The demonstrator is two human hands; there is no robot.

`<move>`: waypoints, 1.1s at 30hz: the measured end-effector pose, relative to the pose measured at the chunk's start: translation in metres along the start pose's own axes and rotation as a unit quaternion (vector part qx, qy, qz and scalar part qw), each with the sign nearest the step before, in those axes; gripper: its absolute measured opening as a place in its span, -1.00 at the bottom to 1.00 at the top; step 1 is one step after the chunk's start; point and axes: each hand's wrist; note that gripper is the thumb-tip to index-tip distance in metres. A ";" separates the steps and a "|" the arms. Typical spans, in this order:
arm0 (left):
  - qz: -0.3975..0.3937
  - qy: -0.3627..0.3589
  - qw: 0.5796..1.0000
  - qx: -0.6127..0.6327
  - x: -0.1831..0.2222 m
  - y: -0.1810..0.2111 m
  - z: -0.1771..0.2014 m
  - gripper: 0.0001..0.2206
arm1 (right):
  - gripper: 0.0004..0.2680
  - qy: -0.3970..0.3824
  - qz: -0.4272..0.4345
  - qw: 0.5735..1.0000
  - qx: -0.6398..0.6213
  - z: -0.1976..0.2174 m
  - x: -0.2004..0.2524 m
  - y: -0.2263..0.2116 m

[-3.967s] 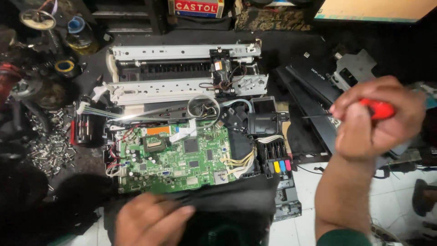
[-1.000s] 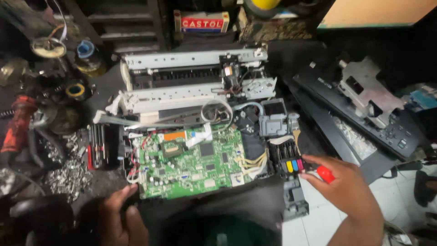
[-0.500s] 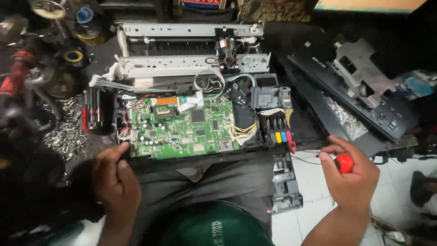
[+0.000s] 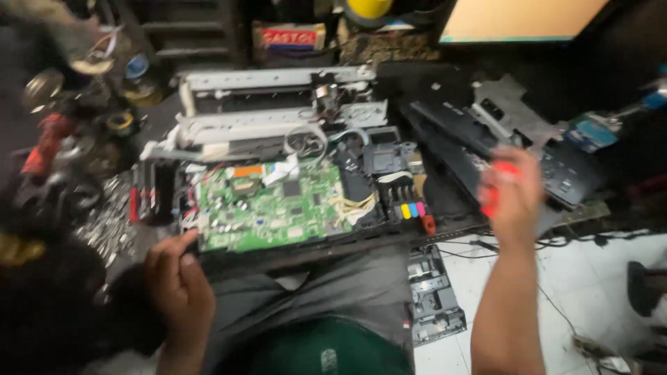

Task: Cleaning a circuit board with a brush and installing it into a printer chassis

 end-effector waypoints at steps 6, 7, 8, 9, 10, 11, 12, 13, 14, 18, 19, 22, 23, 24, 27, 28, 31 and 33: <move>-0.028 0.029 0.999 -0.022 -0.005 0.002 -0.005 -0.69 | -0.78 -0.156 -0.043 0.964 0.212 -0.070 -0.103 0.040; -0.024 0.027 0.999 -0.041 -0.007 0.004 -0.003 -0.68 | -0.76 -0.213 0.038 0.932 0.291 -0.080 -0.116 0.057; -0.028 0.024 0.999 -0.036 -0.006 0.003 -0.004 -0.68 | -0.76 -0.208 0.036 0.932 0.293 -0.086 -0.118 0.060; -0.037 0.035 0.997 -0.060 -0.005 0.002 -0.005 -0.69 | -0.64 -0.248 0.072 0.916 0.307 -0.093 -0.122 0.064; -0.046 0.047 0.994 -0.084 -0.005 0.000 -0.005 -0.69 | -0.51 -0.288 0.108 0.896 0.320 -0.100 -0.126 0.067; -0.047 0.046 0.994 -0.084 -0.005 0.000 -0.004 -0.69 | -0.51 -0.287 0.108 0.896 0.320 -0.104 -0.130 0.080; -0.034 0.029 0.996 -0.083 -0.005 -0.001 -0.003 -0.69 | -0.53 -0.274 0.120 0.897 0.324 -0.109 -0.133 0.093; -0.019 0.010 0.996 -0.084 -0.003 -0.001 0.000 -0.69 | -0.55 -0.264 0.131 0.898 0.326 -0.114 -0.135 0.106; -0.019 0.009 0.996 -0.085 -0.004 -0.003 0.000 -0.69 | -0.55 -0.265 0.130 0.898 0.326 -0.114 -0.138 0.113; -0.044 0.003 0.994 -0.104 -0.004 -0.008 0.000 -0.67 | -0.50 -0.279 0.193 0.898 0.281 -0.100 -0.112 0.072; -0.061 0.021 0.993 -0.095 -0.005 -0.009 -0.001 -0.63 | -0.43 -0.272 0.176 0.905 0.274 -0.099 -0.103 0.043; -0.021 0.011 0.999 -0.043 -0.005 -0.007 -0.004 -0.68 | -0.84 -0.086 0.295 0.905 0.293 -0.067 -0.095 0.028; -0.013 0.016 0.998 -0.056 -0.004 -0.007 -0.005 -0.68 | -0.84 -0.098 0.299 0.906 0.282 -0.046 -0.099 0.028; 0.004 0.012 1.000 -0.024 -0.002 -0.008 -0.005 -0.69 | -0.83 -0.059 0.331 0.878 0.341 -0.025 -0.104 0.029; 0.028 -0.001 1.000 0.008 -0.011 0.001 0.003 -0.73 | -0.68 -0.026 0.380 0.813 0.440 0.027 -0.125 0.043; 0.034 -0.014 0.999 0.016 -0.015 0.006 0.007 -0.76 | -0.54 -0.027 0.395 0.777 0.490 0.042 -0.132 0.049; 0.046 -0.033 0.998 -0.014 -0.019 0.008 0.012 -0.76 | -0.28 -0.139 0.213 0.819 0.514 0.047 -0.133 0.048; 0.042 -0.017 0.998 -0.037 -0.025 0.017 0.017 -0.77 | -0.22 -0.151 0.212 0.792 0.552 0.056 -0.147 0.082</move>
Point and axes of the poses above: each hand's wrist, its own x-axis away from the middle knuckle, its own z-axis out of the back of the hand, y = z × x, and after that the axes turned 3 degrees about -x, right-handed
